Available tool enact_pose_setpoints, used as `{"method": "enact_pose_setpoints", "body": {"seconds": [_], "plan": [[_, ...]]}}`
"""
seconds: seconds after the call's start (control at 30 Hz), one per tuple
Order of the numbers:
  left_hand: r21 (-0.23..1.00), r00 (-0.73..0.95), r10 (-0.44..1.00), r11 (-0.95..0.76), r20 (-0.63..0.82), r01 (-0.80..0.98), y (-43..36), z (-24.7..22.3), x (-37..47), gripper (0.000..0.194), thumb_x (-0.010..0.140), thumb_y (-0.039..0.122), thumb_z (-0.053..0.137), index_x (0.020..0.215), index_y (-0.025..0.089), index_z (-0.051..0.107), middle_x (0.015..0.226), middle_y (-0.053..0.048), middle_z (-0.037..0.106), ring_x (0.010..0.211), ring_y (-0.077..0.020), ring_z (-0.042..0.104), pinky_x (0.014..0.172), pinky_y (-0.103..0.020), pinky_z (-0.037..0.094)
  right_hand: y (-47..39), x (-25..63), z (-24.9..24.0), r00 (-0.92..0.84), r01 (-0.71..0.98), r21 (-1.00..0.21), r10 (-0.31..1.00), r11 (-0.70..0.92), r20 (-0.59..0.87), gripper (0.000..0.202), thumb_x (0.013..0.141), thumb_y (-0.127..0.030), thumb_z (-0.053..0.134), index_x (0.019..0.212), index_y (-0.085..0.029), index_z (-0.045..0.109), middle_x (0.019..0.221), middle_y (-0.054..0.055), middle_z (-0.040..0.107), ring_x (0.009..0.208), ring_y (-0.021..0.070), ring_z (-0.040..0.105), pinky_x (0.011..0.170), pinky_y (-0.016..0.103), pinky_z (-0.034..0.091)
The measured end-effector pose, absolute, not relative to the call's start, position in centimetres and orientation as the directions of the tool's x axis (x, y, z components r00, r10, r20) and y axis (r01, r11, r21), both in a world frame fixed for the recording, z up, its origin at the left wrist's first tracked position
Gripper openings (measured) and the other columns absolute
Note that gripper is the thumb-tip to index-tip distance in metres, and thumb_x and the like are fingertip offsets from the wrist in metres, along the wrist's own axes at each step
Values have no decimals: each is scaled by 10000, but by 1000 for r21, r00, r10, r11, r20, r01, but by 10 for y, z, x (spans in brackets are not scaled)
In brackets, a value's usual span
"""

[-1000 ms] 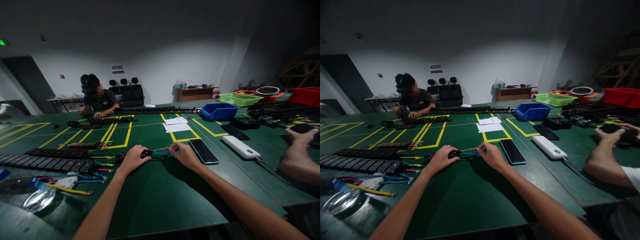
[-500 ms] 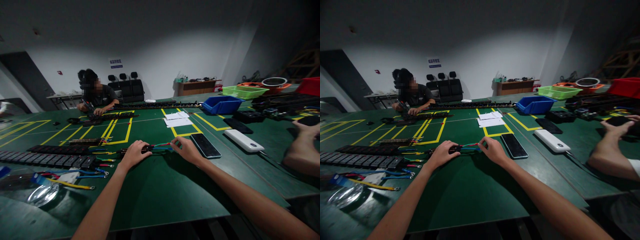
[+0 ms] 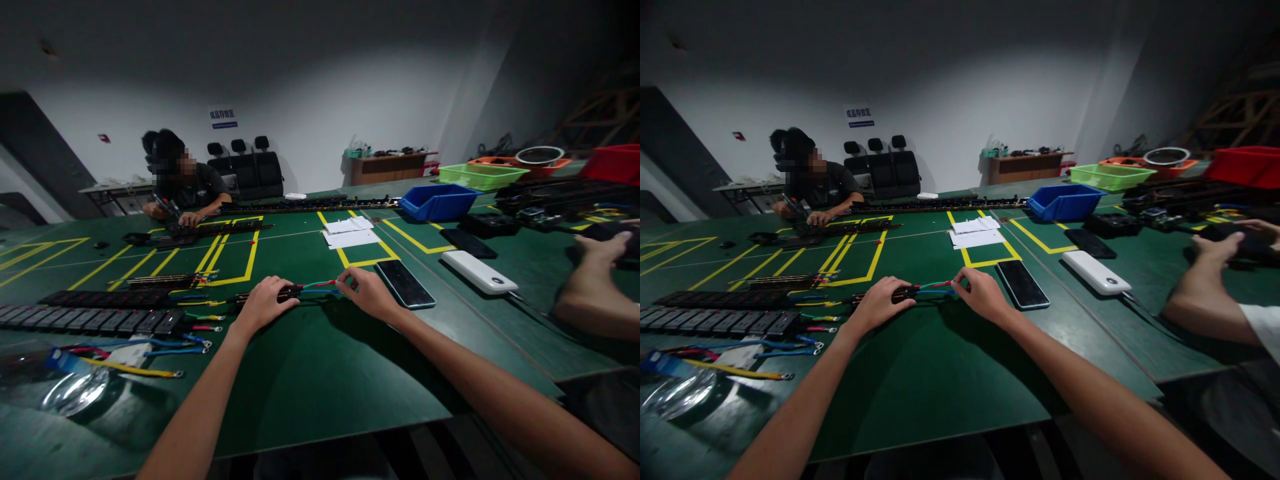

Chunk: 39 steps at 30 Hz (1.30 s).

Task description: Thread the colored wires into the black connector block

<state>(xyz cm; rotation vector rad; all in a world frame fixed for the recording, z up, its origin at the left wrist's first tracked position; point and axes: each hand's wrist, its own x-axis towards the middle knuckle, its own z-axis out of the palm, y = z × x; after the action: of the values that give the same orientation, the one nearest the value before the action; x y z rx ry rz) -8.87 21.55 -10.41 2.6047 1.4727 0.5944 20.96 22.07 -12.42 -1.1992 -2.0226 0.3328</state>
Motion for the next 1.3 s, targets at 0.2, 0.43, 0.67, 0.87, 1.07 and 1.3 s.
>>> {"method": "enact_pose_setpoints", "body": {"seconds": [0.2, 0.43, 0.67, 0.87, 1.07, 1.3], "plan": [[273, 456, 843, -528, 287, 805, 215, -103, -88, 358, 920, 482, 674, 1158, 214, 683, 1087, -67, 676, 1033, -252, 610, 886, -389, 496, 221, 210, -125, -289, 636, -557, 834, 534, 470, 135, 960, -336, 608, 914, -213, 638, 851, 31, 716, 695, 170, 638, 661, 277, 458], [264, 458, 840, -531, 291, 805, 215, -105, -89, 379, 919, 502, 670, 1162, 212, 678, 1083, -67, 675, 1028, -252, 611, 870, -384, 492, 223, 211, -126, -286, 653, -539, 832, 532, 475, 152, 960, -353, 614, 917, -211, 648, 842, 33, 717, 704, 175, 634, 658, 276, 449], [260, 459, 835, -536, 303, 803, 216, -106, -90, 371, 920, 502, 667, 1157, 216, 680, 1070, -64, 675, 1011, -248, 609, 863, -382, 492, 223, 211, -126, -283, 643, -543, 826, 540, 487, 138, 959, -347, 616, 938, -213, 642, 898, 40, 728, 703, 172, 636, 659, 277, 461], [274, 460, 834, -539, 305, 796, 215, -106, -89, 366, 926, 498, 659, 1158, 216, 681, 1079, -68, 676, 1012, -248, 613, 874, -387, 496, 221, 210, -125, -293, 635, -556, 833, 536, 469, 122, 960, -337, 610, 924, -223, 635, 896, 36, 729, 705, 172, 653, 668, 273, 477], [274, 446, 842, -525, 303, 806, 215, -105, -88, 339, 914, 468, 679, 1144, 219, 690, 1083, -68, 683, 1029, -256, 617, 898, -398, 498, 221, 210, -124, -282, 639, -547, 826, 541, 487, 170, 974, -383, 596, 944, -224, 648, 883, 40, 724, 709, 177, 663, 660, 275, 481], [286, 440, 850, -515, 288, 808, 214, -104, -88, 352, 908, 475, 683, 1148, 218, 695, 1091, -69, 684, 1042, -257, 622, 910, -397, 504, 220, 208, -125, -229, 715, -499, 838, 490, 495, 204, 962, -419, 608, 1003, -226, 661, 948, 43, 724, 674, 158, 659, 660, 283, 480]]}}
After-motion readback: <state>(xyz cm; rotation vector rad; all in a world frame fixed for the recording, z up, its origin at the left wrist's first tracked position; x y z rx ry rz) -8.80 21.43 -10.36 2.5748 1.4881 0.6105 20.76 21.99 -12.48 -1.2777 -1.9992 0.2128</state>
